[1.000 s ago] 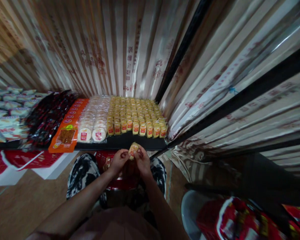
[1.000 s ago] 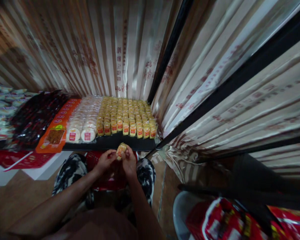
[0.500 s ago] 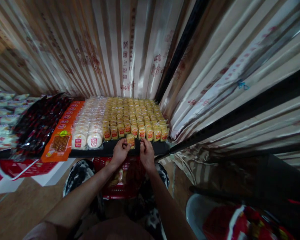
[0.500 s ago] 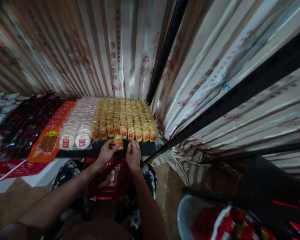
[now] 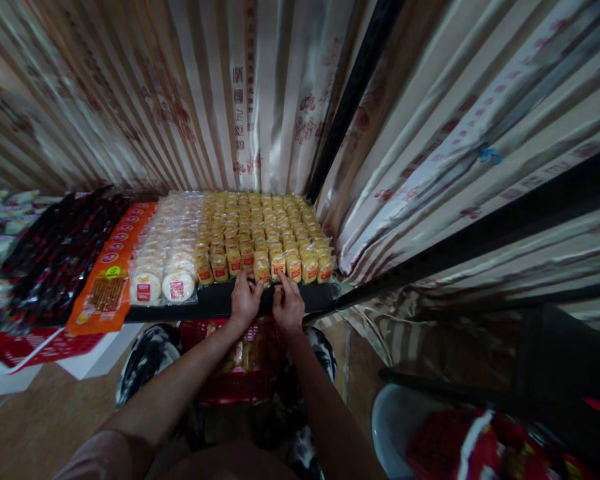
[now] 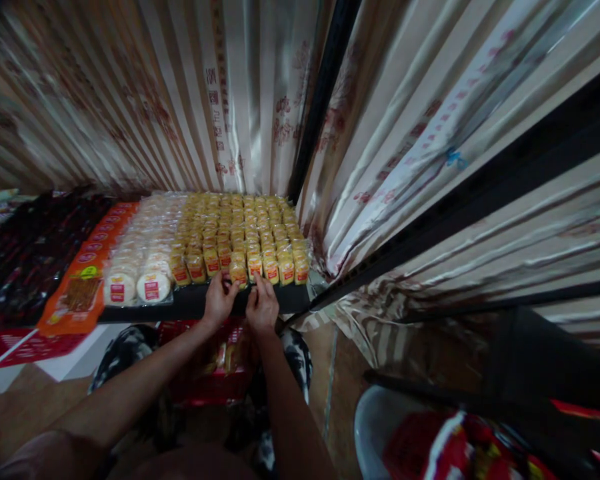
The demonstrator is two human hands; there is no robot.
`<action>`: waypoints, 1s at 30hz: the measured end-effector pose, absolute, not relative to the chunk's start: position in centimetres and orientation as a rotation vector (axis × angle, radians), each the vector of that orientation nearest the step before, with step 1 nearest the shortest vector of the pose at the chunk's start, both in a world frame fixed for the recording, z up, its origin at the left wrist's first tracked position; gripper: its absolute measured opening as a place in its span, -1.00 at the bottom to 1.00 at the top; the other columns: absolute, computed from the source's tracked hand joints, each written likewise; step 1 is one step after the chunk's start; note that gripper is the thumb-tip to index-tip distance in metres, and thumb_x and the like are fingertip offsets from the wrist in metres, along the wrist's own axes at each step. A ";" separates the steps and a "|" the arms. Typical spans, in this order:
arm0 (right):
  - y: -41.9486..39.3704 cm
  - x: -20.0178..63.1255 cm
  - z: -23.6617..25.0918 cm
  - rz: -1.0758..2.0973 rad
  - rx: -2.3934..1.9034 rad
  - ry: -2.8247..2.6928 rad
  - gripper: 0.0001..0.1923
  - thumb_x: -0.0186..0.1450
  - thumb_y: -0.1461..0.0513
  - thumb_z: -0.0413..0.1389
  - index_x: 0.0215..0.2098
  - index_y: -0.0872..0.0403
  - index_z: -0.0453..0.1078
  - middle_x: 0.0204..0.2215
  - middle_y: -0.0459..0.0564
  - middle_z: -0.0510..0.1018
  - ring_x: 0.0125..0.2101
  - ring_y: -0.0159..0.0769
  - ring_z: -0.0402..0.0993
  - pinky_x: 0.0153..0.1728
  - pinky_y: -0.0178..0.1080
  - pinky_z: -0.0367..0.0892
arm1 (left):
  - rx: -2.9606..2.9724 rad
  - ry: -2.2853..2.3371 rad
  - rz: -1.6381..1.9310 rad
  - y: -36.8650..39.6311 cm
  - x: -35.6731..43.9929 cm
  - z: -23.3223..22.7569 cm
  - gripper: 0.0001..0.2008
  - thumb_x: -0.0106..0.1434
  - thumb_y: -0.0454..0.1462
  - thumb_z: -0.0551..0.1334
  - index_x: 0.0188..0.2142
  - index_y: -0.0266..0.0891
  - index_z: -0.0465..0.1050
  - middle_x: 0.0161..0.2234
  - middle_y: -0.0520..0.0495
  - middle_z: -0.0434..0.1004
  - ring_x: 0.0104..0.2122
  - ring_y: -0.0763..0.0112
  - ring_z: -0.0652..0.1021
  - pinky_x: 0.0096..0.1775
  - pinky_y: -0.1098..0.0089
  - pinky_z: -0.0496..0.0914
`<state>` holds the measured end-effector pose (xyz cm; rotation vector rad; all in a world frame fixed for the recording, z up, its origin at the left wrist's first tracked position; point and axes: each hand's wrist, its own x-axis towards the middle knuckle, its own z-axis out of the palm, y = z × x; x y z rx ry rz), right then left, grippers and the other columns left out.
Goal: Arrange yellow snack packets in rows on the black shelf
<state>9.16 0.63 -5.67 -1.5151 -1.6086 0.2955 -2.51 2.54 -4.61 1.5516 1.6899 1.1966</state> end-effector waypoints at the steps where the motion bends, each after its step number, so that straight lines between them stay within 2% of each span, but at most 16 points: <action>1: 0.7 9.1 -5.7 0.282 -1.511 -1.622 -0.55 0.29 0.28 -0.15 0.12 0.12 0.24 -0.09 0.11 0.46 -0.08 -0.25 0.38 -0.05 -0.21 0.32 | 1.573 1.686 1.223 2.6 -2.5 -4.8 -0.74 0.19 -0.25 0.14 -0.13 -0.27 0.26 -0.30 -0.04 0.34 -0.45 0.49 0.39 -0.32 0.44 0.34; 8: 0.5 8.7 -5.6 0.241 -1.490 -1.683 -0.52 0.27 0.30 -0.12 0.15 0.07 0.21 -0.07 0.06 0.45 -0.07 -0.29 0.38 -0.07 -0.29 0.33 | 1.670 1.672 1.226 2.8 -2.4 -5.1 -0.74 0.21 -0.24 0.14 -0.11 -0.26 0.27 -0.35 0.01 0.28 -0.44 0.50 0.37 -0.33 0.45 0.35; 22: 0.3 8.4 -5.6 0.230 -1.519 -1.661 -0.53 0.23 0.29 -0.08 0.12 0.10 0.24 -0.10 0.10 0.42 -0.13 -0.27 0.40 -0.13 -0.28 0.34 | 1.665 1.706 1.214 3.3 -2.1 -5.5 -0.71 0.19 -0.26 0.16 -0.08 -0.25 0.27 -0.41 0.06 0.29 -0.48 0.52 0.36 -0.35 0.48 0.31; 28: 0.1 8.5 -5.2 0.307 -1.434 -1.640 -0.70 0.22 0.31 -0.08 -0.13 0.09 0.36 -0.22 0.04 0.48 -0.18 -0.29 0.40 -0.13 -0.26 0.33 | 1.630 1.721 1.185 3.3 -2.0 -5.5 -0.74 0.17 -0.27 0.17 -0.12 -0.23 0.28 -0.40 0.05 0.31 -0.44 0.50 0.39 -0.32 0.48 0.31; 30: 0.1 8.4 -5.2 0.300 -1.434 -1.660 -0.67 0.22 0.32 -0.08 -0.09 0.09 0.36 -0.18 0.05 0.47 -0.13 -0.28 0.38 -0.09 -0.25 0.31 | 1.591 1.736 1.180 3.2 -2.0 -5.5 -0.75 0.16 -0.27 0.19 -0.14 -0.22 0.29 -0.40 0.05 0.32 -0.43 0.49 0.39 -0.33 0.47 0.31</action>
